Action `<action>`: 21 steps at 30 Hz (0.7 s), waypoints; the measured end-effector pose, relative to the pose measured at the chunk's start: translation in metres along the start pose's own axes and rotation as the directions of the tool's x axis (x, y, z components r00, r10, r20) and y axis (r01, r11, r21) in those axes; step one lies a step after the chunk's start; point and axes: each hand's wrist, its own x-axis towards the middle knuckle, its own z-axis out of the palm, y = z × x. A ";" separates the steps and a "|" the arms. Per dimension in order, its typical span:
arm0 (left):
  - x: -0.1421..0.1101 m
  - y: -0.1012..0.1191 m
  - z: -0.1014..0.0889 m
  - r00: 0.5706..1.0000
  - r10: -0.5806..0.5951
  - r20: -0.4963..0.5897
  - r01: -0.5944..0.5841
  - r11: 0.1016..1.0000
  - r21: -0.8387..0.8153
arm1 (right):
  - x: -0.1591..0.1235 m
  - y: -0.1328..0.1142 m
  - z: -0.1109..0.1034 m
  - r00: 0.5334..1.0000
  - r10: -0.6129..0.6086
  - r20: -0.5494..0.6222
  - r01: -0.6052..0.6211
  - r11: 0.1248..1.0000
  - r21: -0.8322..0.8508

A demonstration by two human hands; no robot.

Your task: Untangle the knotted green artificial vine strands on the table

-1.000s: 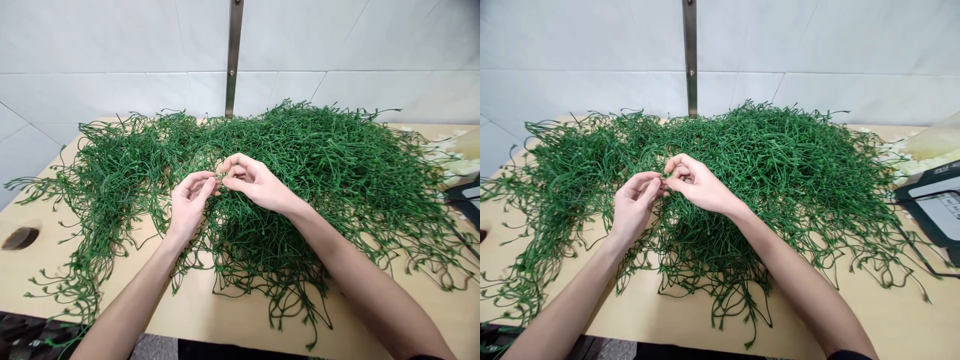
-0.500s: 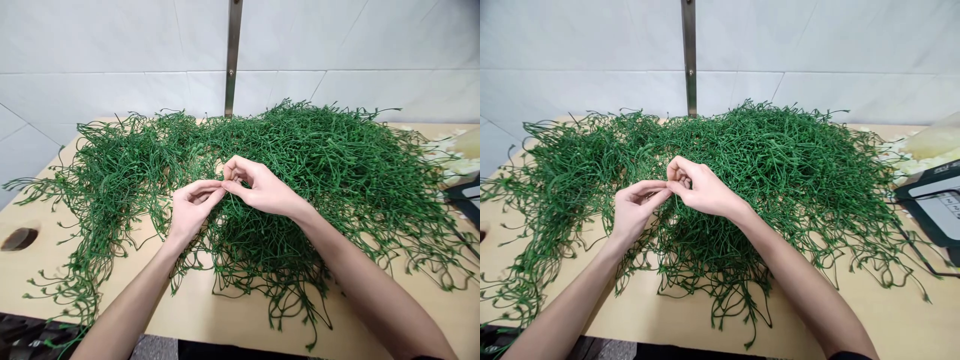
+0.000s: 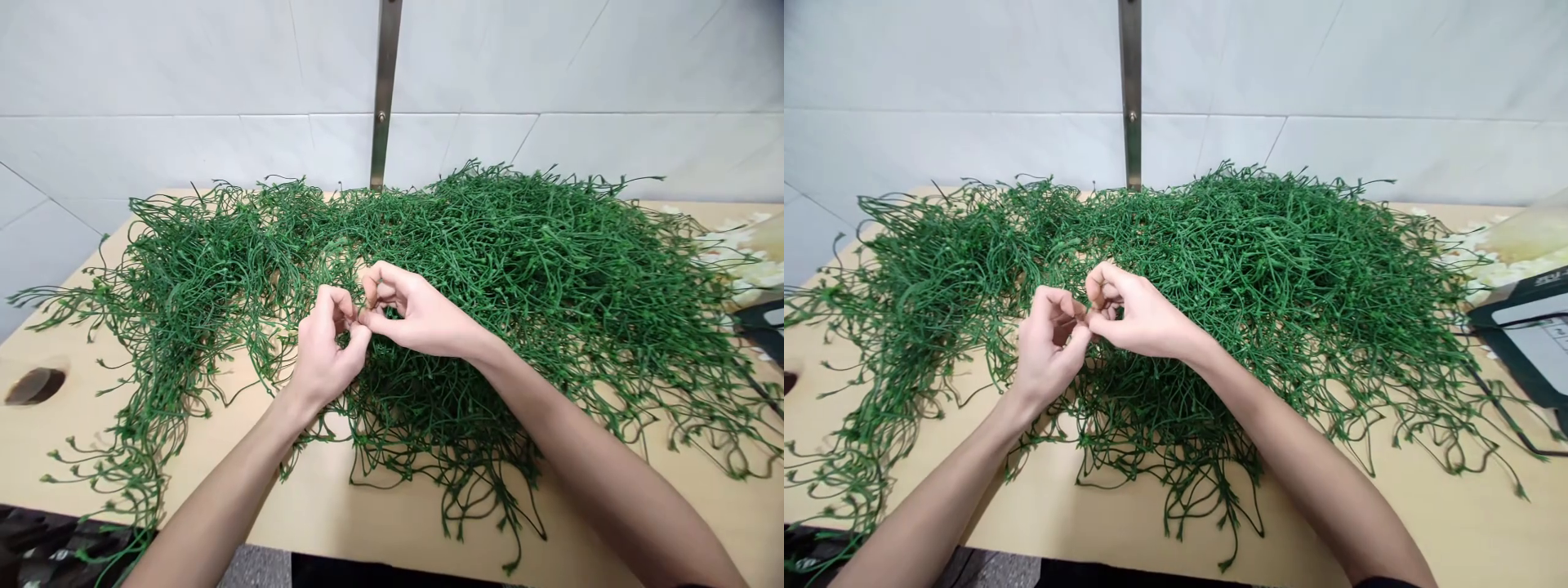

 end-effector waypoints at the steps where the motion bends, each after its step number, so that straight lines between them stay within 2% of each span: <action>1: 0.000 -0.001 0.000 1.000 0.003 -0.010 -0.003 1.000 0.006 | 0.000 0.001 0.000 1.000 0.005 0.001 -0.005 1.000 0.027; 6: 0.001 -0.007 -0.001 0.999 0.030 -0.031 -0.032 0.997 -0.064 | 0.001 -0.001 -0.004 1.000 0.005 -0.012 -0.004 0.995 0.104; 11: 0.005 -0.003 -0.003 0.992 -0.124 0.023 0.126 0.977 -0.173 | 0.001 -0.003 -0.009 1.000 0.009 -0.009 -0.008 0.986 0.165; 13: 0.007 -0.001 -0.003 0.990 -0.142 0.026 0.144 0.966 -0.216 | 0.001 -0.002 -0.010 1.000 0.006 -0.005 -0.005 0.985 0.170; 16: 0.009 0.000 -0.001 0.993 -0.119 -0.008 0.113 0.961 -0.253 | 0.001 0.000 -0.007 1.000 0.009 -0.012 -0.007 0.993 0.120; 21: 0.010 -0.003 0.000 0.981 -0.166 -0.101 0.131 0.950 -0.284 | 0.001 0.000 -0.001 0.998 0.000 -0.063 -0.002 0.999 -0.037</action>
